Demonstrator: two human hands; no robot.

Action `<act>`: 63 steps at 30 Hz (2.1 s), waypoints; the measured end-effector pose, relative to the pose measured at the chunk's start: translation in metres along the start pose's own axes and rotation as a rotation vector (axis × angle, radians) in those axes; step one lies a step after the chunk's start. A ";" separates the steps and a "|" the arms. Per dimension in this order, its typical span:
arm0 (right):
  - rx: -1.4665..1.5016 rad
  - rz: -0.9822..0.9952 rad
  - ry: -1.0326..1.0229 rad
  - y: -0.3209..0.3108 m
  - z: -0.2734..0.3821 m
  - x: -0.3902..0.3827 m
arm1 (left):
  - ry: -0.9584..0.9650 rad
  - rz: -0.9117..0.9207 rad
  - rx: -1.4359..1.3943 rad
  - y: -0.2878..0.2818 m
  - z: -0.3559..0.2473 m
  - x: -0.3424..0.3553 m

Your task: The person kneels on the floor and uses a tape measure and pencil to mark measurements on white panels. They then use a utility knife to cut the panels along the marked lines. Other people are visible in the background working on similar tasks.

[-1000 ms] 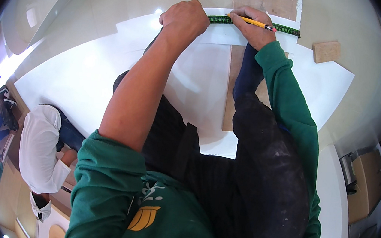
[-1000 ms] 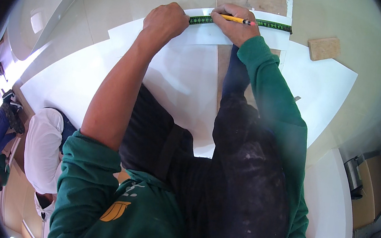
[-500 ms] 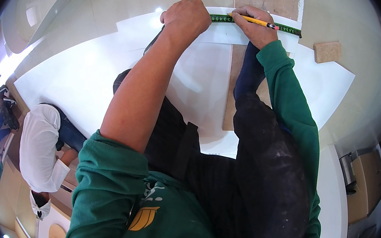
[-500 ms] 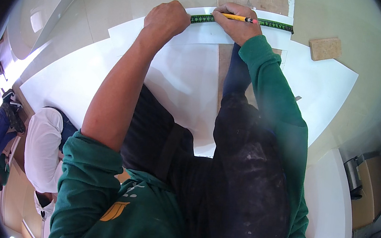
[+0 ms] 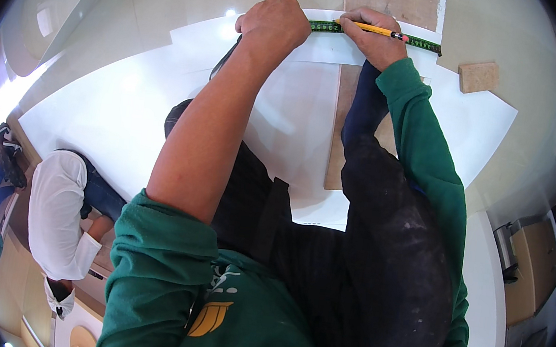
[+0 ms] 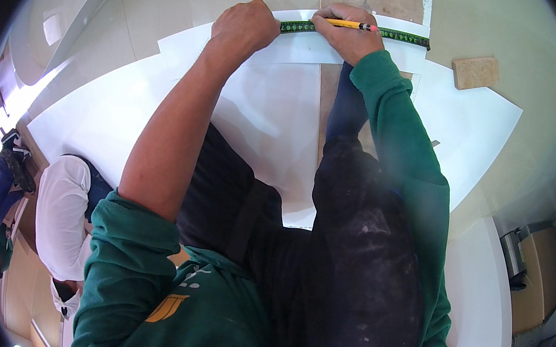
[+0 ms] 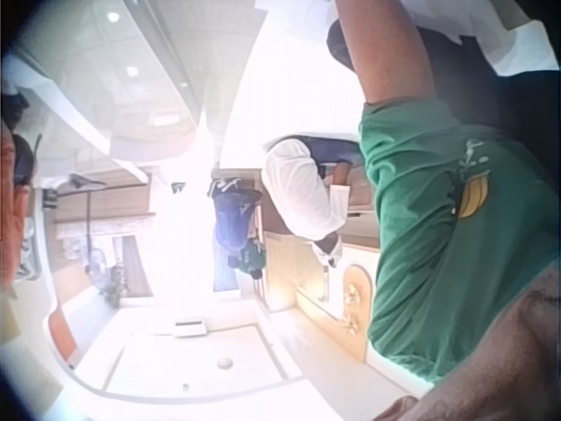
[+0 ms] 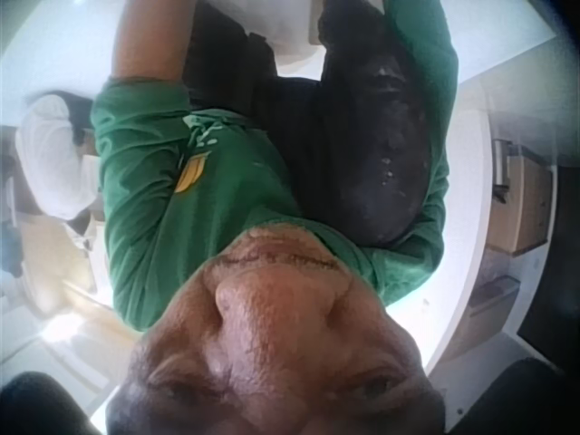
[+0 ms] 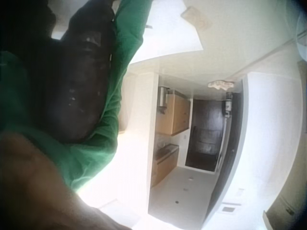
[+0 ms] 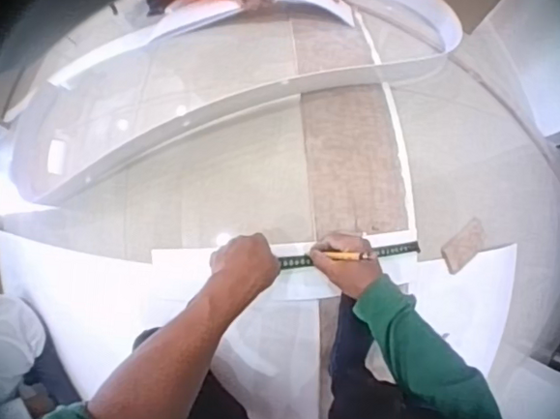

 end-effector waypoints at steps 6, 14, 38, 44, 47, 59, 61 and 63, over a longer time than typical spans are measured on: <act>0.011 0.003 0.008 0.001 0.000 0.000 | -0.002 -0.025 0.012 0.001 0.001 0.000; -0.015 -0.023 -0.031 0.002 0.003 -0.002 | -0.013 -0.010 0.004 0.004 0.002 0.000; -0.028 -0.022 -0.012 0.006 0.003 -0.006 | -0.016 -0.004 0.010 0.006 0.004 -0.002; -0.013 0.003 -0.004 0.005 0.002 -0.005 | -0.011 -0.004 0.013 0.007 0.005 -0.001; 0.005 -0.032 0.011 0.005 0.003 -0.007 | 0.010 -0.059 -0.021 0.010 0.006 0.001; 0.586 -0.677 0.001 -0.055 0.002 -0.059 | 0.198 -0.052 -0.025 0.023 0.012 -0.012; 0.466 -0.831 0.102 -0.084 0.001 -0.100 | 0.175 0.073 -0.068 0.026 0.014 -0.010; 0.375 -0.890 0.304 -0.111 0.003 -0.143 | 0.178 0.133 -0.171 0.021 0.017 -0.004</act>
Point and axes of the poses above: each hand's wrist, its own x-axis towards the middle knuckle, its own y-axis out of the palm, z = x × y, the point moved 2 cm from there along x, towards the middle knuckle, and after that the axes turned 11 degrees about -y, right-handed, at the moved point
